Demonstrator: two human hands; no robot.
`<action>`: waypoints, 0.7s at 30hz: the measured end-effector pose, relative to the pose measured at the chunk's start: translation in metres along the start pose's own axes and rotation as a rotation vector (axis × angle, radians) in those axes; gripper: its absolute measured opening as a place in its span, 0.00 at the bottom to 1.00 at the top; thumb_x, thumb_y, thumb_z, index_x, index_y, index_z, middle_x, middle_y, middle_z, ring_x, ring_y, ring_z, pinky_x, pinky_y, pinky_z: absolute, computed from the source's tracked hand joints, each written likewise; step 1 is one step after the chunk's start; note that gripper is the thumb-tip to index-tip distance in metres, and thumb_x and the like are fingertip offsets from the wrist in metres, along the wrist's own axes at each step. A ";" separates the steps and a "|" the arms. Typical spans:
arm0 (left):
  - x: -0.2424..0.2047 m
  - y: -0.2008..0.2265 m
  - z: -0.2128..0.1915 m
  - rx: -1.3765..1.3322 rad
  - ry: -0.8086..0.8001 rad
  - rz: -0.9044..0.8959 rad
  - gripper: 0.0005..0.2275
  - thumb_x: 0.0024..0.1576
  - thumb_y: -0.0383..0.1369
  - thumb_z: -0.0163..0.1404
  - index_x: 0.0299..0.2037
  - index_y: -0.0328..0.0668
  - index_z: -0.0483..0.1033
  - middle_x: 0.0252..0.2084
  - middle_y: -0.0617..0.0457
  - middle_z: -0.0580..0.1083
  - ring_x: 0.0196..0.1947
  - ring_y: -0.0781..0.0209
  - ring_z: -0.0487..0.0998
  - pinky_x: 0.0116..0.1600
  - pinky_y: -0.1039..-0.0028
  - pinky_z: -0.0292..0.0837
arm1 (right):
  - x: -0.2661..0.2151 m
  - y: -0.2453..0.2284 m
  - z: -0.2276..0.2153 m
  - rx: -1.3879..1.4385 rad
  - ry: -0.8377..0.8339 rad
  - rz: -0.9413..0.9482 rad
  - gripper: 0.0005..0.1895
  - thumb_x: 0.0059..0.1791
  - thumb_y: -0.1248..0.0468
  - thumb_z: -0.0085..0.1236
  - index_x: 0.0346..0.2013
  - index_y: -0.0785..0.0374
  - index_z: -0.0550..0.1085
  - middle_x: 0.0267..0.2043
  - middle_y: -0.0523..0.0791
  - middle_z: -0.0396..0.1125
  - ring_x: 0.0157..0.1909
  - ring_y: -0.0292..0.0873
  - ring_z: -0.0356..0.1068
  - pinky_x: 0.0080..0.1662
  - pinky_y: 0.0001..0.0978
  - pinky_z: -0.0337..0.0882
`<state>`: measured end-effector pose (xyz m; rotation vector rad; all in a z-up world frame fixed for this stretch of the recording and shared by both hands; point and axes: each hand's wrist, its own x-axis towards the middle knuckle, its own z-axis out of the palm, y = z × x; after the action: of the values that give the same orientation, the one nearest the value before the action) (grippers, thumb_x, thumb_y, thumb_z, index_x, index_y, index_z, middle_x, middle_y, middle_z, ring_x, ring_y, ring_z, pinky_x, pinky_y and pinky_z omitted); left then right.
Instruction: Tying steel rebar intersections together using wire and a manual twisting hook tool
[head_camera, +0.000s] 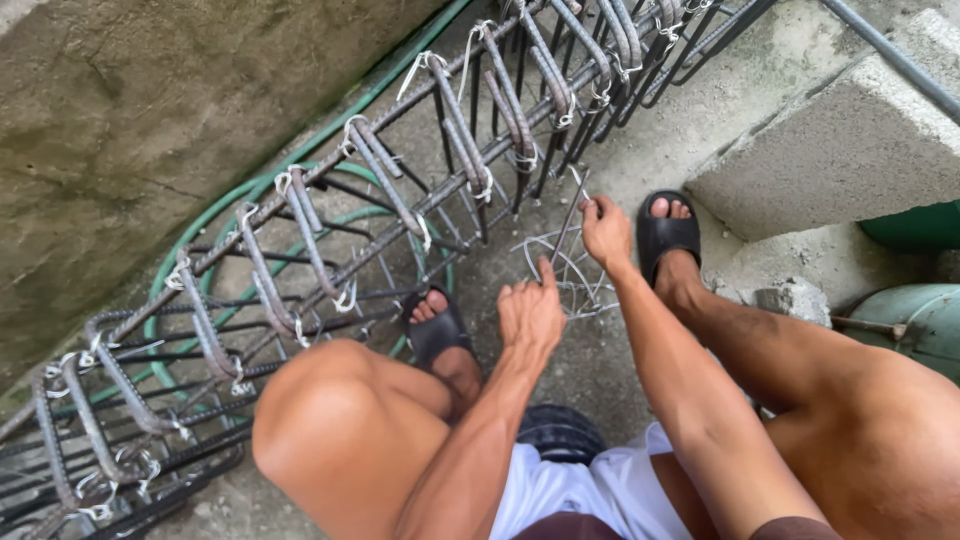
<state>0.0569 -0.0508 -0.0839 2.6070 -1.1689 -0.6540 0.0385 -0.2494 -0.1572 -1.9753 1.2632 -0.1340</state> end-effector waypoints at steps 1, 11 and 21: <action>0.001 -0.002 0.004 0.013 0.030 0.015 0.29 0.56 0.28 0.39 0.71 0.27 0.55 0.38 0.39 0.81 0.46 0.43 0.81 0.54 0.54 0.68 | -0.001 -0.001 -0.001 -0.007 0.010 0.012 0.18 0.57 0.51 0.41 0.50 0.48 0.78 0.46 0.48 0.76 0.56 0.61 0.72 0.58 0.57 0.70; 0.007 -0.009 0.014 0.045 0.079 0.012 0.27 0.58 0.26 0.36 0.71 0.29 0.55 0.38 0.39 0.81 0.44 0.43 0.81 0.52 0.55 0.64 | -0.005 -0.020 -0.013 -0.070 0.041 0.051 0.19 0.54 0.48 0.41 0.48 0.44 0.80 0.48 0.46 0.76 0.58 0.59 0.71 0.59 0.55 0.69; 0.018 -0.010 -0.029 -0.110 -0.150 -0.058 0.29 0.56 0.33 0.39 0.70 0.32 0.53 0.38 0.38 0.82 0.47 0.39 0.83 0.57 0.53 0.64 | 0.003 -0.024 -0.029 -0.185 0.004 0.021 0.20 0.55 0.46 0.40 0.50 0.43 0.79 0.50 0.47 0.75 0.58 0.58 0.71 0.59 0.54 0.70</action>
<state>0.0876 -0.0568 -0.0677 2.5449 -1.0679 -0.9135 0.0439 -0.2626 -0.1224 -2.1183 1.3388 -0.0106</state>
